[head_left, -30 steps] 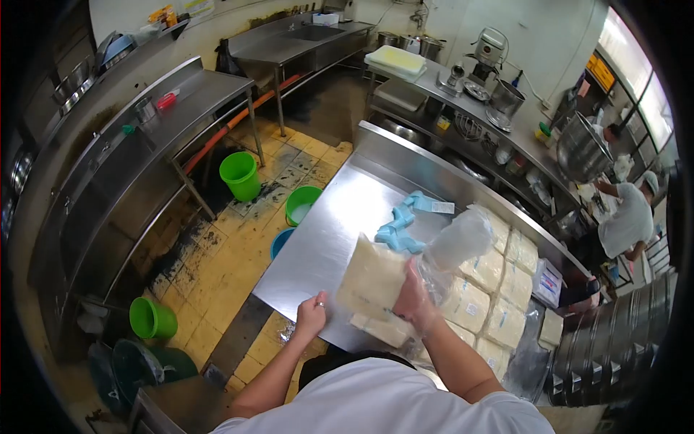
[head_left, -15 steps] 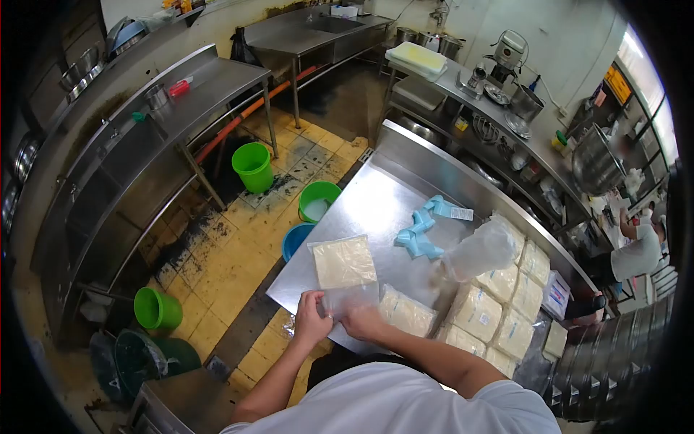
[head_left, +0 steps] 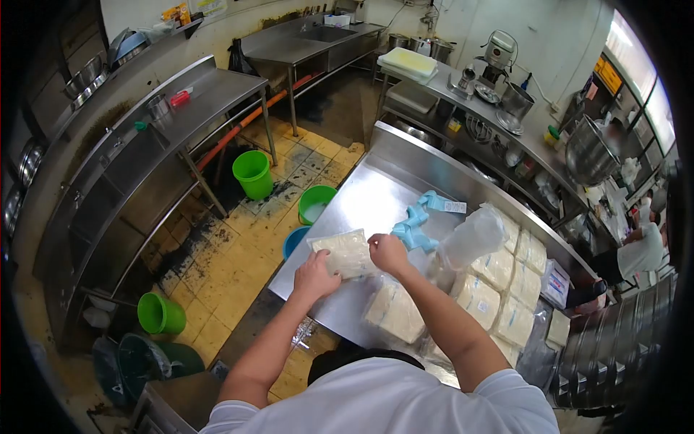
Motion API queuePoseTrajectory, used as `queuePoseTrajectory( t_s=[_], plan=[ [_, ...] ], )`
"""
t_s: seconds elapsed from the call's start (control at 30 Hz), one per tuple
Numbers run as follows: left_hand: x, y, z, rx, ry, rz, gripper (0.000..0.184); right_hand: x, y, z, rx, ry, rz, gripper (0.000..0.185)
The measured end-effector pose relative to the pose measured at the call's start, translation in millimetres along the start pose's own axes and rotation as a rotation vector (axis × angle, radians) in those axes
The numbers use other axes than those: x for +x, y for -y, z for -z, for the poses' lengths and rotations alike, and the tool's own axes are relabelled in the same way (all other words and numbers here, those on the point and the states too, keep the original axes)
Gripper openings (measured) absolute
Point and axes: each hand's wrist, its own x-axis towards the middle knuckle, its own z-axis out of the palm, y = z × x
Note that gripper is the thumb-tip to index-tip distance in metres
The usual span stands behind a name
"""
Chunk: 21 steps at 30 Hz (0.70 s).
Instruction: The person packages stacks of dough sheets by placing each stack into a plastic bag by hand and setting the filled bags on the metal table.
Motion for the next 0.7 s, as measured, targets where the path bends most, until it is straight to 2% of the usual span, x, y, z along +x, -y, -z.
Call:
queuePoseTrajectory(
  t_s=[0.07, 0.1, 0.2, 0.23, 0.33, 0.37, 0.47, 0.57, 0.67, 0.7],
  plan=[
    [-4.6, -16.4, 5.8, -0.012, -0.069, 0.003, 0.058, -12.4, 18.6, 14.9, 0.008, -0.148, -0.008, 0.056],
    [-6.8, -18.0, 0.9, 0.010, -0.065, 0.036, 0.057, -17.3, 21.9, 14.9, -0.009, -0.090, -0.031, 0.061],
    [-4.0, -8.8, -24.5, 0.006, 0.000, 0.128, 0.055, -20.2, 8.9, -19.2, 0.048, 0.017, -0.093, 0.060],
    [-1.9, -3.5, -28.8, -0.038, 0.054, 0.158, 0.055, -22.9, 5.7, -24.4, 0.083, 0.014, -0.085, 0.047],
    [-11.0, 9.9, -32.2, -0.083, 0.141, 0.197, 0.051, -37.6, -1.8, -38.0, 0.096, 0.004, -0.079, 0.034],
    [-15.2, 11.7, -33.0, -0.082, 0.159, 0.200, 0.050, -47.1, -5.8, -41.6, 0.046, -0.037, -0.012, 0.027],
    [-33.7, -8.5, -35.1, -0.057, -0.413, 0.037, 0.042, -79.8, 2.4, -33.3, 0.083, -0.159, 0.144, 0.022],
    [-20.8, -2.7, -47.6, -0.011, -0.289, 0.075, 0.036, -95.3, 10.5, -30.8, 0.119, -0.200, 0.150, 0.019],
    [1.5, 9.3, -39.6, 0.063, 0.002, 0.180, 0.025, -78.3, -1.7, -38.4, -0.060, -0.202, 0.050, 0.020],
    [8.1, 7.4, -29.3, 0.078, -0.004, 0.176, 0.024, -69.0, -3.8, -34.1, -0.108, -0.172, 0.036, 0.020]
  ],
)
